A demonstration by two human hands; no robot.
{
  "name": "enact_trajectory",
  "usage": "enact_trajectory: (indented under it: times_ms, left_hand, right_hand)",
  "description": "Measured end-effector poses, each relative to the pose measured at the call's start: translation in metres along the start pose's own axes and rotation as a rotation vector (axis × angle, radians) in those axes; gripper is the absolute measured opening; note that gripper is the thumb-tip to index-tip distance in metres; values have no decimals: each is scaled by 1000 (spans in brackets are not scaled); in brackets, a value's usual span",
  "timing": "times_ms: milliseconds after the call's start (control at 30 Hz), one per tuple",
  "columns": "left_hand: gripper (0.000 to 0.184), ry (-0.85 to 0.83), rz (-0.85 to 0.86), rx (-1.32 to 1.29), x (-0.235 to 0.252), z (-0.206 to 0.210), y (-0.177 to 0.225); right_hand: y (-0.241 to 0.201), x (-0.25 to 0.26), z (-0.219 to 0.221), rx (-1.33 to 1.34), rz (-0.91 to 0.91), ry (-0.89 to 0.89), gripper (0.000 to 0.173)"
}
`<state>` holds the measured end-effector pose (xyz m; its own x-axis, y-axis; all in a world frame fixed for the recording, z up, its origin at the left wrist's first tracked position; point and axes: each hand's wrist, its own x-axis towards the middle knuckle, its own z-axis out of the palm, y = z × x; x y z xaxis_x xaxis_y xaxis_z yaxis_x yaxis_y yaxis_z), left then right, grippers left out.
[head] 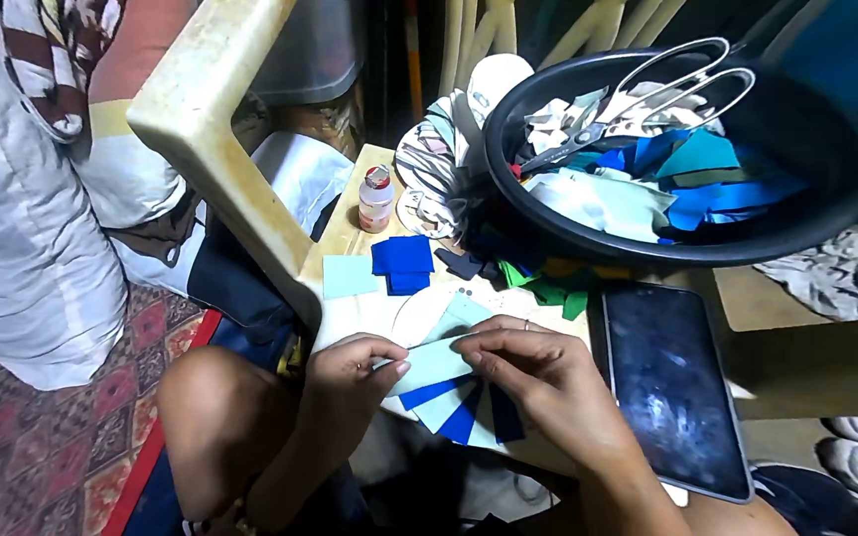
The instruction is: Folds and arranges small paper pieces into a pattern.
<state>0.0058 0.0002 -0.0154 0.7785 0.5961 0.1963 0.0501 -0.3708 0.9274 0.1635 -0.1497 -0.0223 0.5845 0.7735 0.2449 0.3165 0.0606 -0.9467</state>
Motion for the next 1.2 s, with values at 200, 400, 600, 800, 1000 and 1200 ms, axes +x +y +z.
enact_trajectory:
  times_ms: [200, 400, 600, 800, 1000, 1200]
  left_hand:
    - [9, -122, -140, 33, 3, -4, 1]
    - [9, -33, 83, 284, 1, 4, -11]
    - [10, -17, 175, 374, 2, 6, -16]
    - [10, -12, 196, 390, 2, 7, -18]
    - [10, -11, 203, 419, 2, 8, -18]
    - [11, -8, 221, 460, 3, 9, -18]
  right_hand:
    - [1, -1, 3, -178, 48, -9, 14]
    - [4, -1, 6, -313, 37, 16, 17]
    - [5, -1, 8, -380, 29, 17, 16]
    - [6, -1, 8, -400, 30, 14, 16]
    - [6, -1, 9, -403, 34, 14, 16]
    - [6, -1, 9, -400, 36, 20, 15]
